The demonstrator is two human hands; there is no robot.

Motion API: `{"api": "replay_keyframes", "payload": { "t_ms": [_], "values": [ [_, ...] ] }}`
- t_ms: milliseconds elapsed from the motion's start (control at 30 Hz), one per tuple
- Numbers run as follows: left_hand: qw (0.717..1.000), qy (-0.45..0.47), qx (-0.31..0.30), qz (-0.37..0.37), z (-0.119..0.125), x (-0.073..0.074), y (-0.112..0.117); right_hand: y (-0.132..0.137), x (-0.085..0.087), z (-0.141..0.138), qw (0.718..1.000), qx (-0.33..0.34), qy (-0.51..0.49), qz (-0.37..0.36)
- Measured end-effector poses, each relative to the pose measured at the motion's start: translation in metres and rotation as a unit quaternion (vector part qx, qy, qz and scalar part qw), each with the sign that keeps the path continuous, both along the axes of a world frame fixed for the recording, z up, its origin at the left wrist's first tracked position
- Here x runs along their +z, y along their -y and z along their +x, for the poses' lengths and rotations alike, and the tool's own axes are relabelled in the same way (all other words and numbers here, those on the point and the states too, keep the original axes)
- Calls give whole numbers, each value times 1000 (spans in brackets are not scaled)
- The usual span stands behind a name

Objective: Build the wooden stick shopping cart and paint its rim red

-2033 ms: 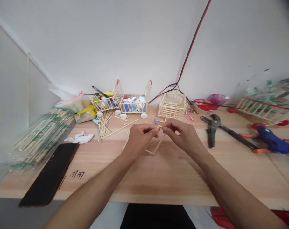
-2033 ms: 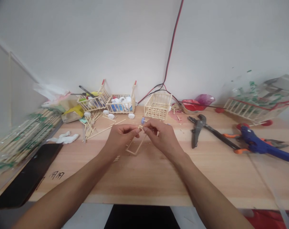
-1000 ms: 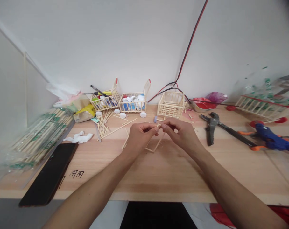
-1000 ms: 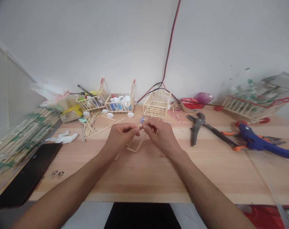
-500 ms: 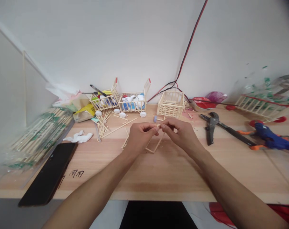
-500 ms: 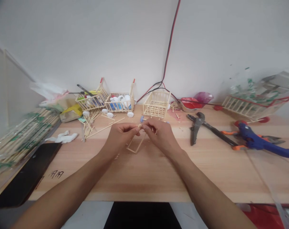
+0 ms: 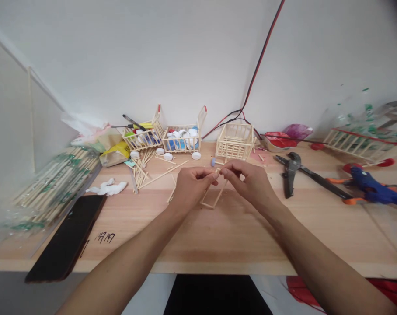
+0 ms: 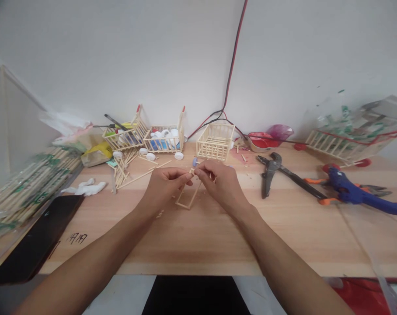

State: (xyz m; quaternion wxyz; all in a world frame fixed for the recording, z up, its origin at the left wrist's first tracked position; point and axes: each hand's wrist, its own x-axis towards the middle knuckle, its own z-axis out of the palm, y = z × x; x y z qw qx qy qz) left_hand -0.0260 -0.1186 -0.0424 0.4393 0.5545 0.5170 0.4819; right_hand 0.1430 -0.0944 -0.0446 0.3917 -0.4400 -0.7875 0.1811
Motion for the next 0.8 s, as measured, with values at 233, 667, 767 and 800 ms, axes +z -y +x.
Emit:
{"api": "replay_keyframes", "payload": {
  "t_ms": [233, 667, 767, 800],
  "values": [
    [1000, -7, 5, 0, 1, 2, 1, -1, 0, 0, 1000, 10, 6, 6],
    [1000, -22, 8, 9, 1, 0, 1, -2, -2, 0, 1000, 18, 4, 8],
    [997, -71, -10, 10, -4, 2, -1, -3, -3, 2, 1000, 11, 1, -2],
    [995, -98, -16, 16, -7, 3, -2, -3, -3, 3, 1000, 6, -5, -9]
  ]
}}
